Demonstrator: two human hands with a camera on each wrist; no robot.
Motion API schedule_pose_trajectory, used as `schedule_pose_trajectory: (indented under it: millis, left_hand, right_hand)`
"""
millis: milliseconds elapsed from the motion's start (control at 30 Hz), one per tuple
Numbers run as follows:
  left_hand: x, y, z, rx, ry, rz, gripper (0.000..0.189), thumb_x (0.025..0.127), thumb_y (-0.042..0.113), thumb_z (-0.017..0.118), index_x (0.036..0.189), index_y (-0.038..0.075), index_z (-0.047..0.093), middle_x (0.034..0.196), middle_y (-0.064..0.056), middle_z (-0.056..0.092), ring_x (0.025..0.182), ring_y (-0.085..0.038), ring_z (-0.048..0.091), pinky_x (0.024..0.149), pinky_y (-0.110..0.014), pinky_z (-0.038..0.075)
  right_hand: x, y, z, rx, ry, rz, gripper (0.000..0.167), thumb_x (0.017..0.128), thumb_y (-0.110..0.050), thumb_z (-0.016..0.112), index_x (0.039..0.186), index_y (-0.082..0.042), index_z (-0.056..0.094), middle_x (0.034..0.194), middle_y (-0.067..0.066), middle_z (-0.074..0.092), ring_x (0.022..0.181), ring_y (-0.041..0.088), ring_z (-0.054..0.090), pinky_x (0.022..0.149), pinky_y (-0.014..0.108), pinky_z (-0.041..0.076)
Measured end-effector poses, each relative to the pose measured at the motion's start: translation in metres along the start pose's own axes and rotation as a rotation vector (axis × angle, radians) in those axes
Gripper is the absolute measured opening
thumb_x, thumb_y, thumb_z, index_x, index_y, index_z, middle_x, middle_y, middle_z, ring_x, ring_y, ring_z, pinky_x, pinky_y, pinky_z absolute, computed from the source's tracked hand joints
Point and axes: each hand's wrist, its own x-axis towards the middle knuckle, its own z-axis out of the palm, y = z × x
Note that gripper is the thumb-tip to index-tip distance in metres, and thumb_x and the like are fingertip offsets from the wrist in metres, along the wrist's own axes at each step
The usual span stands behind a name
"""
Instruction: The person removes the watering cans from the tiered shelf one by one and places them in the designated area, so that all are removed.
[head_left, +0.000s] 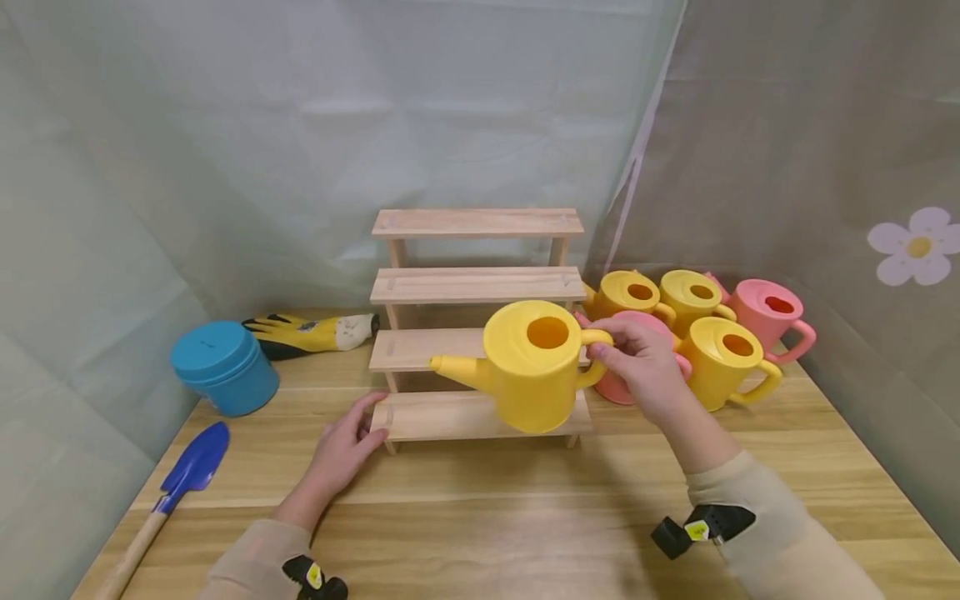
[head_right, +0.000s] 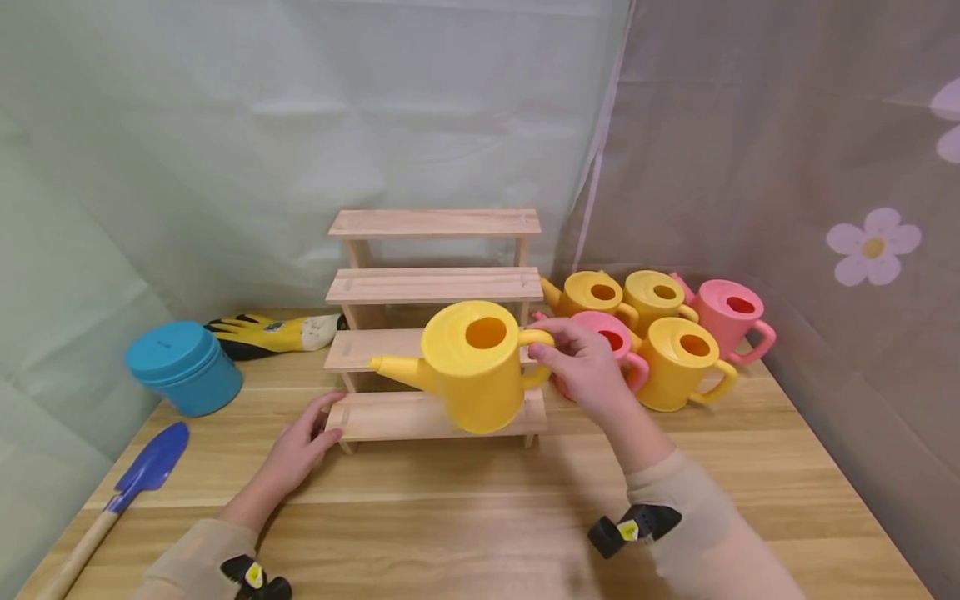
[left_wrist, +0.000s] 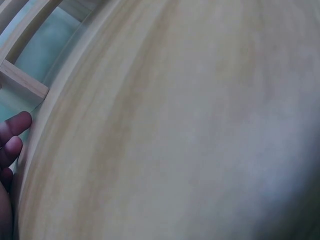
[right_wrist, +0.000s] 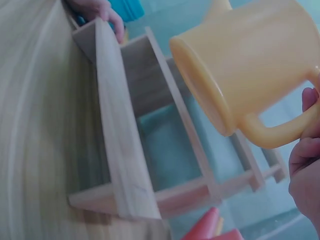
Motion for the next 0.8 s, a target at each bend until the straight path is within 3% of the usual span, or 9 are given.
schedule_pose_trajectory:
  millis: [67,133,267,400,533,633,800]
  left_hand:
    - [0.000,0.000,0.000,-0.003,-0.003,-0.006,0.048,0.088,0.024,0.061,0.134,0.017,0.046,0.079,0.003,0.060,0.067,-0.010,0.052,0.071,-0.036,0.030]
    - [0.000,0.001,0.000,-0.004,-0.006,-0.009,0.048,0.089,0.024,0.061,0.134,0.017,0.046,0.079,0.003,0.060,0.067,-0.010,0.051,0.072,-0.036,0.029]
    - [0.000,0.002,0.000,-0.002,-0.006,-0.003,0.048,0.088,0.024,0.061,0.133,0.018,0.046,0.079,0.004,0.059,0.067,-0.010,0.051,0.071,-0.036,0.030]
    - [0.001,0.002,0.000,0.000,-0.001,0.002,0.048,0.088,0.024,0.061,0.133,0.018,0.046,0.077,0.004,0.057,0.066,-0.010,0.050,0.070,-0.035,0.030]
    - [0.001,0.002,0.001,0.006,-0.004,-0.002,0.047,0.088,0.024,0.061,0.133,0.019,0.046,0.076,0.004,0.054,0.066,-0.012,0.049,0.070,-0.035,0.029]
    - [0.001,0.002,0.000,0.003,-0.008,-0.009,0.048,0.088,0.024,0.061,0.133,0.018,0.046,0.077,0.003,0.055,0.066,-0.012,0.049,0.069,-0.035,0.030]
    - [-0.001,0.002,-0.001,-0.004,-0.005,-0.008,0.048,0.088,0.023,0.061,0.133,0.018,0.046,0.077,0.002,0.055,0.065,-0.013,0.049,0.066,-0.033,0.033]
  right_hand:
    - [-0.002,-0.002,-0.006,-0.012,0.027,-0.012,0.016,0.089,-0.003,0.061,0.101,-0.011,0.067,0.084,0.001,0.063,0.054,0.011,0.047,0.048,0.020,0.040]
    - [-0.004,-0.004,-0.011,-0.002,0.052,-0.015,0.015,0.089,-0.004,0.060,0.101,-0.011,0.067,0.082,0.001,0.062,0.046,0.013,0.035,0.040,0.024,0.029]
    - [-0.008,-0.006,-0.023,0.092,0.088,-0.020,0.017,0.090,-0.002,0.059,0.104,-0.007,0.067,0.091,0.001,0.065,0.051,0.011,0.039,0.042,0.022,0.027]
    - [-0.012,-0.009,-0.036,0.109,0.111,-0.043,0.020,0.090,-0.001,0.058,0.108,-0.002,0.066,0.099,0.002,0.067,0.056,0.009,0.046,0.043,0.016,0.034]
    - [-0.016,-0.013,-0.049,0.128,0.155,-0.040,0.020,0.090,-0.002,0.057,0.108,-0.002,0.065,0.093,0.003,0.066,0.065,0.011,0.055,0.055,0.016,0.047]
    - [-0.017,-0.014,-0.059,0.192,0.172,-0.052,0.020,0.090,0.001,0.055,0.108,0.001,0.065,0.093,0.004,0.066,0.076,0.013,0.059,0.064,0.016,0.049]
    - [-0.015,-0.013,-0.079,0.212,0.245,-0.061,0.019,0.089,0.002,0.056,0.105,0.001,0.066,0.088,0.004,0.066,0.063,0.013,0.051,0.054,0.012,0.039]
